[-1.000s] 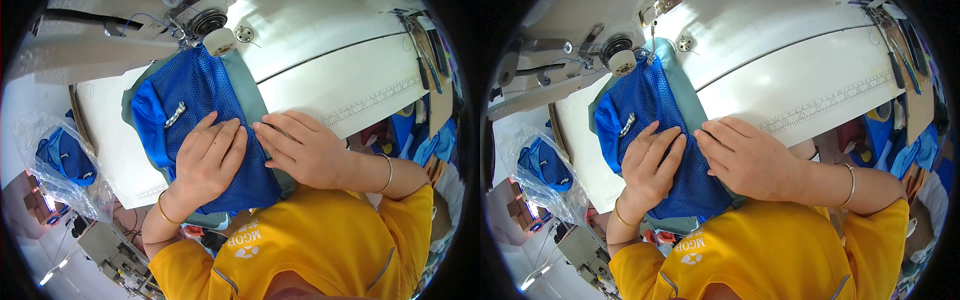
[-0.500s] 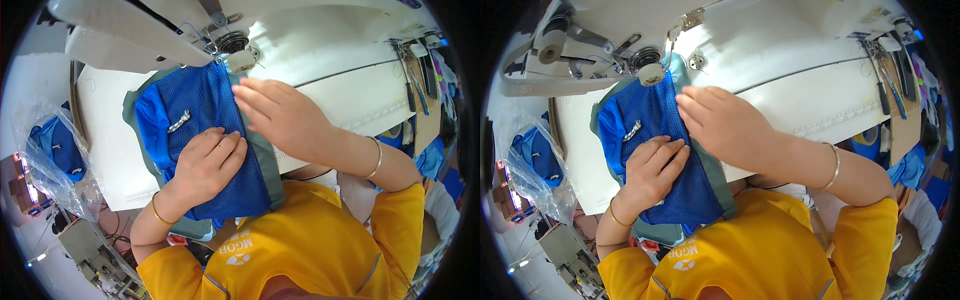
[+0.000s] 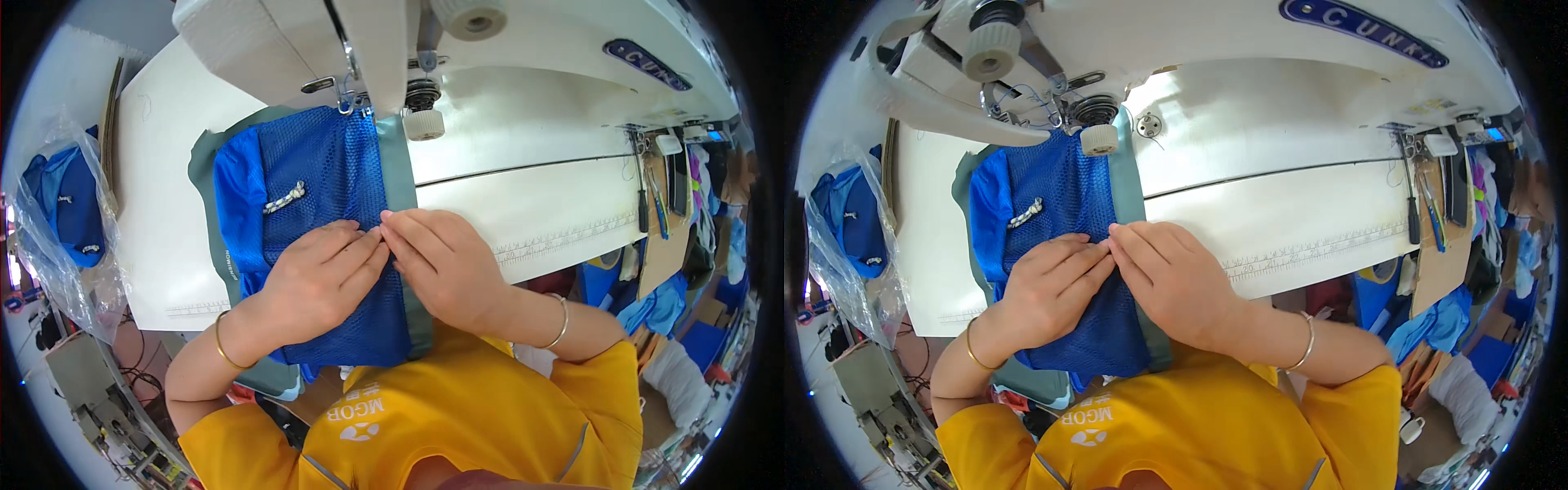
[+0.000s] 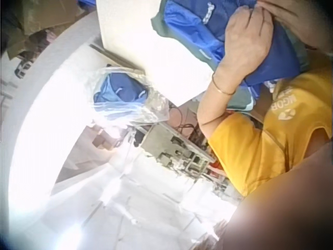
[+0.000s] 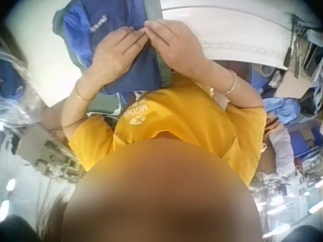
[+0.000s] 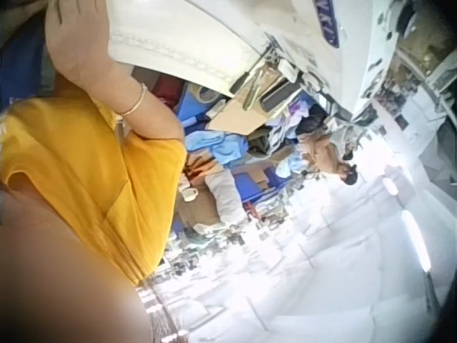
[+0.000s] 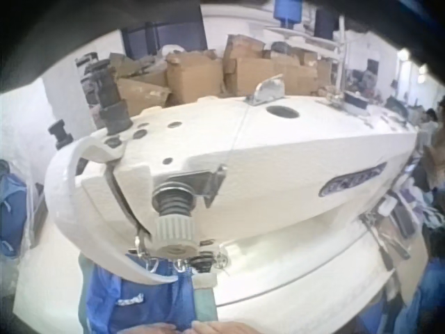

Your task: Sewing blue mesh pockets onto a synthetic fabric backing using an industrial sewing machine.

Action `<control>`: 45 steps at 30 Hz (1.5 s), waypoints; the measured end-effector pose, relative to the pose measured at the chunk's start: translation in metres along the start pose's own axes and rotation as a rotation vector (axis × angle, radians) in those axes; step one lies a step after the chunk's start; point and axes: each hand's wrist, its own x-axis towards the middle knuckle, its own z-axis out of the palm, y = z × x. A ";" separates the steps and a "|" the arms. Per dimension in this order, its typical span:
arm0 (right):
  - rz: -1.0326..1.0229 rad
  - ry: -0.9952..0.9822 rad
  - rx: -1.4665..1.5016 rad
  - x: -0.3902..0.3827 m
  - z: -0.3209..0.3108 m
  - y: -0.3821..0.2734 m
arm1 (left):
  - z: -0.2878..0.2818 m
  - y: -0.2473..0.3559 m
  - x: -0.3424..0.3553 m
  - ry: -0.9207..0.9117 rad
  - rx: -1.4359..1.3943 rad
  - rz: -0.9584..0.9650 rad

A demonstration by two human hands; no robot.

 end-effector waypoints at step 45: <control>-0.038 0.011 -0.038 0.010 0.004 0.011 | 0.012 -0.039 0.041 0.027 0.234 -0.321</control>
